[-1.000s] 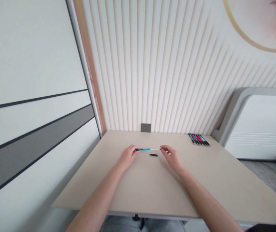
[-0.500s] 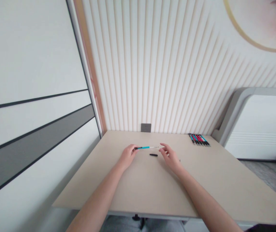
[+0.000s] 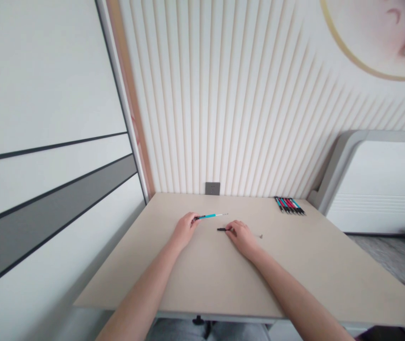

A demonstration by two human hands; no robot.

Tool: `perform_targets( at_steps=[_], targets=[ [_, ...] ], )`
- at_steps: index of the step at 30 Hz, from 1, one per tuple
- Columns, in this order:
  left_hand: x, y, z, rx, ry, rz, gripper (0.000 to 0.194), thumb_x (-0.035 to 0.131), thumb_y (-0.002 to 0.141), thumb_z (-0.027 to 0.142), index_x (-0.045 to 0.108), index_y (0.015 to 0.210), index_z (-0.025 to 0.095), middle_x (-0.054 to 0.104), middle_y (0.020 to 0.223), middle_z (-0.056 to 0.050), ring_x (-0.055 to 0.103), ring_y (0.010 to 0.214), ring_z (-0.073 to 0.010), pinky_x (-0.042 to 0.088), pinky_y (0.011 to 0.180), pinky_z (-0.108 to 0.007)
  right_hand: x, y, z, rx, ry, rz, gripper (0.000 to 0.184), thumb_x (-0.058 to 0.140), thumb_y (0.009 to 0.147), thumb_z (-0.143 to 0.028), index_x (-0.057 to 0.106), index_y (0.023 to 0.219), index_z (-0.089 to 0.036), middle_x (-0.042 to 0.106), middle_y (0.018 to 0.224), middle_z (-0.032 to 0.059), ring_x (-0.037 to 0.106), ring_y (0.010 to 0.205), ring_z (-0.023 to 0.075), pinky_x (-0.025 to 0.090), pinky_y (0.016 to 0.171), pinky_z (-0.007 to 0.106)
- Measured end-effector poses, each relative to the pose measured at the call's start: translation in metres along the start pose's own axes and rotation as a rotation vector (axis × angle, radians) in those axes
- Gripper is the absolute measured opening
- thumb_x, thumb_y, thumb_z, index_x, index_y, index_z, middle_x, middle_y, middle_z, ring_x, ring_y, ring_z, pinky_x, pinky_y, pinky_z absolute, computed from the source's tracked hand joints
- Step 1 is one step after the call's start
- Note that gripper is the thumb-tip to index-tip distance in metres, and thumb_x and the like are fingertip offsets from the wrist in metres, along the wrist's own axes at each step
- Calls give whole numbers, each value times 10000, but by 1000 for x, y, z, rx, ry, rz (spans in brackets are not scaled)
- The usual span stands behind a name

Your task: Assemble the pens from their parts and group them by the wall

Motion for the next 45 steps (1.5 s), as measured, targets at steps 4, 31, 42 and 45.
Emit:
perform_targets(
  at_steps=[4, 31, 42, 45],
  targets=[
    [0, 0, 1, 5, 4, -7, 91, 574, 899, 222, 655, 922, 188, 670, 864, -40, 608, 778, -186, 465, 735, -285, 4, 2, 2, 6, 17, 4, 149, 593, 871, -213, 691, 983, -228, 678, 957, 60, 603, 957, 233, 416, 885, 369],
    [1, -1, -1, 42, 9, -56, 123, 545, 917, 225, 659, 950, 193, 660, 862, -37, 598, 780, -185, 465, 749, -294, -32, 5, 20, 19, 224, 235, 260, 480, 919, -371, 657, 1014, -205, 677, 988, 87, 618, 802, 212, 498, 767, 364],
    [4, -3, 11, 116, -39, -176, 122, 589, 890, 223, 688, 954, 192, 671, 881, -40, 617, 829, -187, 476, 779, -285, -23, 1, 2, -29, 298, 100, 232, 540, 895, -356, 699, 987, -214, 695, 941, 63, 603, 782, 193, 492, 726, 317],
    [4, -3, 12, 117, -44, -174, 121, 593, 891, 233, 691, 950, 192, 669, 869, -36, 615, 817, -183, 477, 782, -283, -21, 0, 4, 9, 301, 90, 305, 512, 914, -424, 711, 925, -193, 690, 815, 46, 587, 706, 185, 473, 669, 299]
  ],
)
Point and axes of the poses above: each hand's wrist, its own y-axis towards the middle knuckle, its own x-axis out of the palm, z = x × y, the point moved 2 cm from there along y, towards the middle knuckle
